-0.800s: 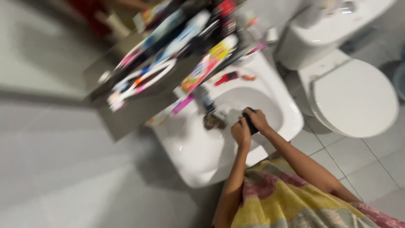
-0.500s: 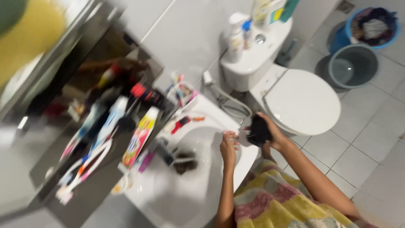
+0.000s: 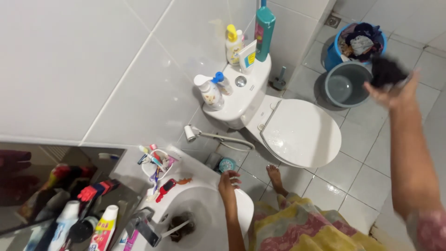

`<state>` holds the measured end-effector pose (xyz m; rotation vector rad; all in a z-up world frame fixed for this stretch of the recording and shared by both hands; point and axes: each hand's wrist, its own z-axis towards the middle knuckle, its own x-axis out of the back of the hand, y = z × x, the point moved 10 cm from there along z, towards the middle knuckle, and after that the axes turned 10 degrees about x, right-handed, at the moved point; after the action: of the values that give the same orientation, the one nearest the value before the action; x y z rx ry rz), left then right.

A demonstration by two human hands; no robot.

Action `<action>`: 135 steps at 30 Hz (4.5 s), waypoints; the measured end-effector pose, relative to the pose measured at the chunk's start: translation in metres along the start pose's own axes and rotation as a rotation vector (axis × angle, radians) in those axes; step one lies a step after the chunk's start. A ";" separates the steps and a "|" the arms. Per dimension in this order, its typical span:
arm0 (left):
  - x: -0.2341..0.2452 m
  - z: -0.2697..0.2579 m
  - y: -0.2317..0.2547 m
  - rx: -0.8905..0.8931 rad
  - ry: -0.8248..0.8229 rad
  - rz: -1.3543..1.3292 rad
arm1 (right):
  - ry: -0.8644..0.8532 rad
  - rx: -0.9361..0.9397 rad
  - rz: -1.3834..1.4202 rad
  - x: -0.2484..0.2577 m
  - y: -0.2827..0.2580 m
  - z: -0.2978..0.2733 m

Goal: Hand-washing clothes in a bucket within a bathroom environment.

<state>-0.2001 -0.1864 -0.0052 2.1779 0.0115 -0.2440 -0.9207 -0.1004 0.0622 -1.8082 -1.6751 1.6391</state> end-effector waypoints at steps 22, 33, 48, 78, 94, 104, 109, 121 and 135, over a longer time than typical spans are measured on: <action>0.135 -0.047 -0.002 0.041 0.361 -0.139 | -0.197 -0.292 -1.025 -0.034 0.291 -0.190; 0.297 -0.141 -0.088 0.040 0.527 -0.401 | -1.383 0.255 -1.355 -0.222 0.476 -0.569; 0.422 -0.201 -0.195 0.198 0.655 -0.471 | -1.823 0.388 -1.919 -0.158 0.765 -0.703; 0.343 -0.081 -0.190 0.271 0.220 -0.421 | -0.793 -0.493 -0.965 -0.163 0.719 -0.652; 0.414 -0.137 -0.037 -0.083 0.437 -0.160 | -0.860 -0.764 -0.749 -0.170 0.704 -0.659; 0.423 -0.165 0.005 -0.136 0.403 -0.159 | -0.756 -0.948 -0.663 -0.177 0.693 -0.687; 0.426 -0.174 0.017 -0.140 0.422 -0.134 | -0.781 -0.904 -0.631 -0.185 0.698 -0.691; 0.414 -0.222 0.114 -0.375 0.623 0.098 | -1.021 -0.106 -1.456 -0.217 0.643 -0.678; 0.327 -0.204 0.166 -0.837 0.787 0.900 | -1.214 -0.022 -1.745 -0.186 0.612 -0.665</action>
<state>0.1723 -0.1449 0.1854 1.1538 -0.3486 0.9591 -0.0027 -0.1202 -0.0304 1.0983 -2.1818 1.4383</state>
